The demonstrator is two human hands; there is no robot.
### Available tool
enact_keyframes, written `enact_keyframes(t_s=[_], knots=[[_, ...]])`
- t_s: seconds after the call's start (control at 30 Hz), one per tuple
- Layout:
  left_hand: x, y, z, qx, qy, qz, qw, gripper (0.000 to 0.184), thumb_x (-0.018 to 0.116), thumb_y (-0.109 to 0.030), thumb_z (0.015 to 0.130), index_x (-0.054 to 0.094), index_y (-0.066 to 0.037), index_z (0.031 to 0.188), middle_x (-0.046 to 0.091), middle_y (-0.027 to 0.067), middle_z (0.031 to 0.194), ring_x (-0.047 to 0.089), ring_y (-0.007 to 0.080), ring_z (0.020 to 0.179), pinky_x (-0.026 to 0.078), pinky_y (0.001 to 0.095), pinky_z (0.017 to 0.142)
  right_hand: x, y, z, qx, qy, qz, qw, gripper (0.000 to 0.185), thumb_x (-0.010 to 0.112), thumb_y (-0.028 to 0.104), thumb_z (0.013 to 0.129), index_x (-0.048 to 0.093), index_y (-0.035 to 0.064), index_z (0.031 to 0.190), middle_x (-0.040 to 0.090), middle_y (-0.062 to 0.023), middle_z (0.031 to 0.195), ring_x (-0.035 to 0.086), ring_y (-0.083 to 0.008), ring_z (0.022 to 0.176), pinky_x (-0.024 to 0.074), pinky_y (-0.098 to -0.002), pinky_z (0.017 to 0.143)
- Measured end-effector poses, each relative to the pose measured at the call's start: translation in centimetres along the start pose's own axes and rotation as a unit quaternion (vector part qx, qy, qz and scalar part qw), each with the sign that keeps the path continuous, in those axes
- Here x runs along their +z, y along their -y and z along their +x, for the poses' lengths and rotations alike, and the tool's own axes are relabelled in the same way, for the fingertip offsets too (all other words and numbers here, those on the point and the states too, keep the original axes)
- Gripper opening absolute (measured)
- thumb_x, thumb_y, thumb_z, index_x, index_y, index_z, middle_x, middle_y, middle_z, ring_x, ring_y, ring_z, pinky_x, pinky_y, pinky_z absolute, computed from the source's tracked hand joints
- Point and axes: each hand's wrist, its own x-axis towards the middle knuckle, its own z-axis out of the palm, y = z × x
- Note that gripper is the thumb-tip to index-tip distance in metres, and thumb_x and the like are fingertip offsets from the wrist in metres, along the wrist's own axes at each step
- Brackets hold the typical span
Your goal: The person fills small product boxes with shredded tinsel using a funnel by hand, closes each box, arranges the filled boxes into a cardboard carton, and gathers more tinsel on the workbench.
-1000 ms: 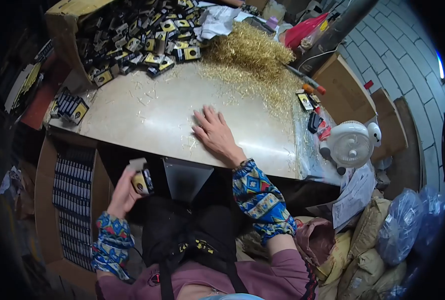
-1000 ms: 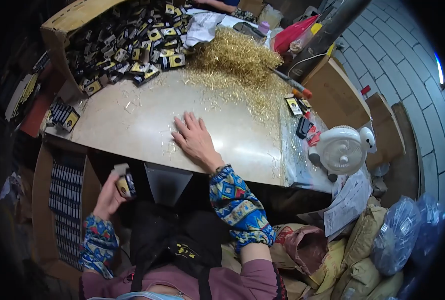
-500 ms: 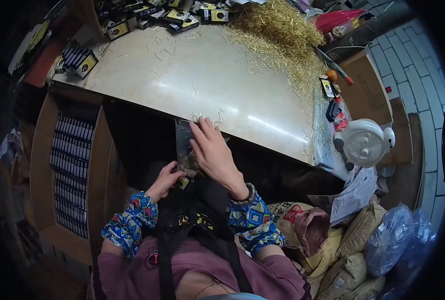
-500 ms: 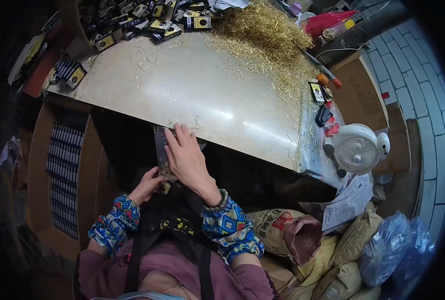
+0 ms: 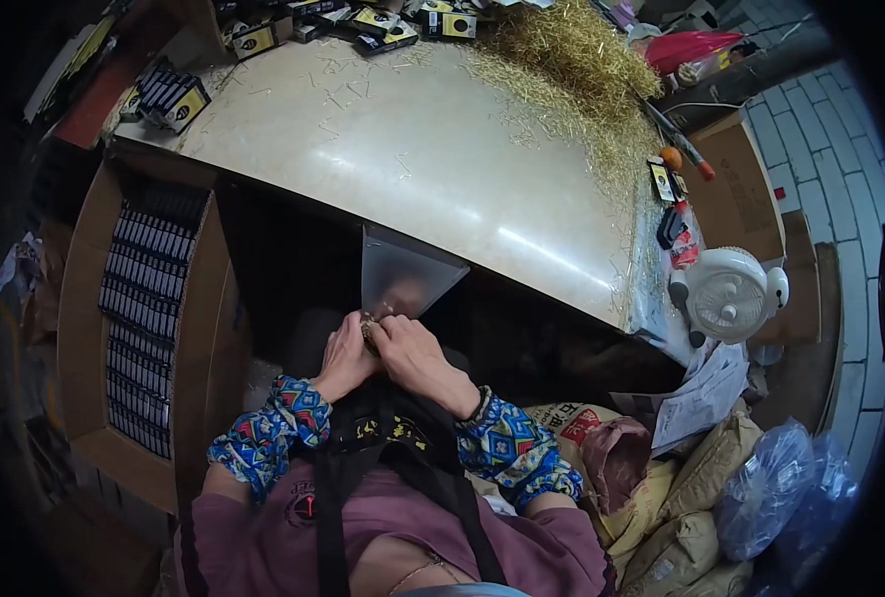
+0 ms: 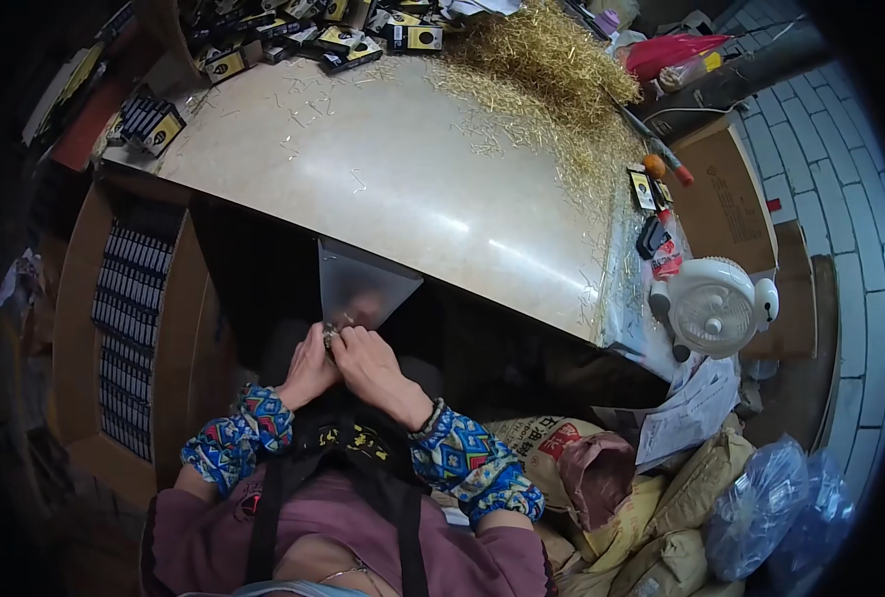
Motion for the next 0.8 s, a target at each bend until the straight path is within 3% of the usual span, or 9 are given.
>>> enact_keyframes(t_s=[0.1, 0.23, 0.33, 0.4, 0.47, 0.5, 0.6, 0.73, 0.8], knots=[[0.0, -1.0, -0.4, 0.016, -0.038, -0.001, 0.999, 0.059, 0.078, -0.022, 0.075, 0.043, 0.0, 0.117, 0.058, 0.0248, 0.109, 0.06, 0.0453, 0.101, 0.05, 0.0507, 0.08, -2.2, 0.6, 0.3, 0.003, -0.109, 0.044, 0.993, 0.029, 0.06, 0.005, 0.079, 0.059, -0.0036, 0.107, 0.058, -0.0171, 0.107, 0.057, -0.0333, 0.096, 0.051, -0.0415, 0.08], [0.5, 1.1, -0.3, -0.01, -0.001, 0.015, 1.0, 0.064, 0.078, -0.017, 0.073, 0.043, 0.0, 0.124, 0.058, 0.0255, 0.111, 0.06, 0.0439, 0.103, 0.051, 0.0475, 0.083, 0.2, 0.1, -1.3, 0.007, 0.054, 0.104, 0.993, 0.039, 0.062, 0.004, 0.085, 0.059, -0.0002, 0.123, 0.06, -0.0185, 0.122, 0.059, -0.0371, 0.106, 0.051, -0.0411, 0.092], [-0.9, 2.3, -1.8, 0.081, -0.005, 0.025, 0.996, 0.068, 0.078, -0.014, 0.071, 0.042, 0.0, 0.128, 0.057, 0.0231, 0.113, 0.06, 0.0411, 0.106, 0.051, 0.0445, 0.086, -1.7, -0.1, -1.4, 0.029, -0.049, 0.256, 0.965, 0.033, 0.064, 0.008, 0.089, 0.062, -0.0009, 0.121, 0.064, -0.0198, 0.119, 0.063, -0.0363, 0.106, 0.0525, -0.0382, 0.091], [-1.6, 2.0, -2.9, 0.056, -0.036, -0.05, 0.996, 0.077, 0.08, -0.012, 0.07, 0.041, -0.001, 0.136, 0.057, 0.021, 0.114, 0.061, 0.0369, 0.108, 0.05, 0.0401, 0.091, -3.5, -0.2, -1.6, 0.131, -0.077, 0.299, 0.942, 0.026, 0.064, 0.011, 0.094, 0.066, -0.0016, 0.117, 0.071, -0.0166, 0.106, 0.071, -0.0229, 0.094, 0.0554, -0.0297, 0.078], [-2.6, -0.4, -3.0, 0.079, -0.089, -0.094, 0.988, 0.08, 0.081, -0.012, 0.07, 0.041, -0.001, 0.138, 0.057, 0.0194, 0.112, 0.061, 0.0357, 0.105, 0.05, 0.0396, 0.09, -4.1, -0.5, -1.5, 0.187, -0.099, 0.36, 0.908, 0.023, 0.064, 0.012, 0.094, 0.068, -0.0007, 0.113, 0.072, -0.0179, 0.094, 0.071, -0.0209, 0.079, 0.0542, -0.0297, 0.068], [-3.2, -1.5, -2.6, 0.136, -0.119, -0.08, 0.98, 0.081, 0.081, -0.01, 0.071, 0.04, -0.002, 0.14, 0.056, 0.0188, 0.112, 0.06, 0.0347, 0.103, 0.05, 0.0385, 0.089, -4.7, -0.3, -1.3, 0.21, -0.093, 0.365, 0.902, 0.023, 0.062, 0.012, 0.097, 0.069, -0.0012, 0.114, 0.074, -0.0095, 0.092, 0.068, -0.0104, 0.079, 0.0535, -0.0243, 0.071], [-3.2, -2.4, -0.6, 0.126, -0.12, -0.08, 0.981, 0.08, 0.081, -0.01, 0.07, 0.041, -0.001, 0.14, 0.056, 0.0194, 0.113, 0.06, 0.035, 0.102, 0.05, 0.0387, 0.088, -5.9, 0.0, -0.6, 0.22, -0.098, 0.33, 0.913, 0.022, 0.063, 0.012, 0.097, 0.069, -0.0013, 0.113, 0.074, -0.0091, 0.092, 0.067, -0.0094, 0.08, 0.0528, -0.0232, 0.07], [-3.1, -3.7, 0.7, 0.181, -0.119, -0.067, 0.974, 0.085, 0.081, -0.011, 0.068, 0.04, 0.0, 0.141, 0.056, 0.0202, 0.117, 0.06, 0.0372, 0.102, 0.05, 0.0413, 0.089, -6.8, 0.7, 0.5, 0.099, -0.114, 0.247, 0.957, 0.022, 0.067, 0.011, 0.091, 0.07, -0.0004, 0.109, 0.073, -0.0134, 0.087, 0.071, -0.0209, 0.077, 0.0548, -0.0292, 0.069], [-3.5, -4.5, 1.3, 0.215, -0.1, 0.005, 0.971, 0.093, 0.083, -0.016, 0.068, 0.035, 0.001, 0.145, 0.049, 0.0211, 0.131, 0.053, 0.038, 0.117, 0.043, 0.0439, 0.1, -6.4, -0.2, 0.7, 0.125, -0.118, 0.2, 0.965, 0.019, 0.066, 0.01, 0.086, 0.071, 0.0004, 0.102, 0.071, -0.0171, 0.086, 0.071, -0.0302, 0.079, 0.0549, -0.0349, 0.07]])
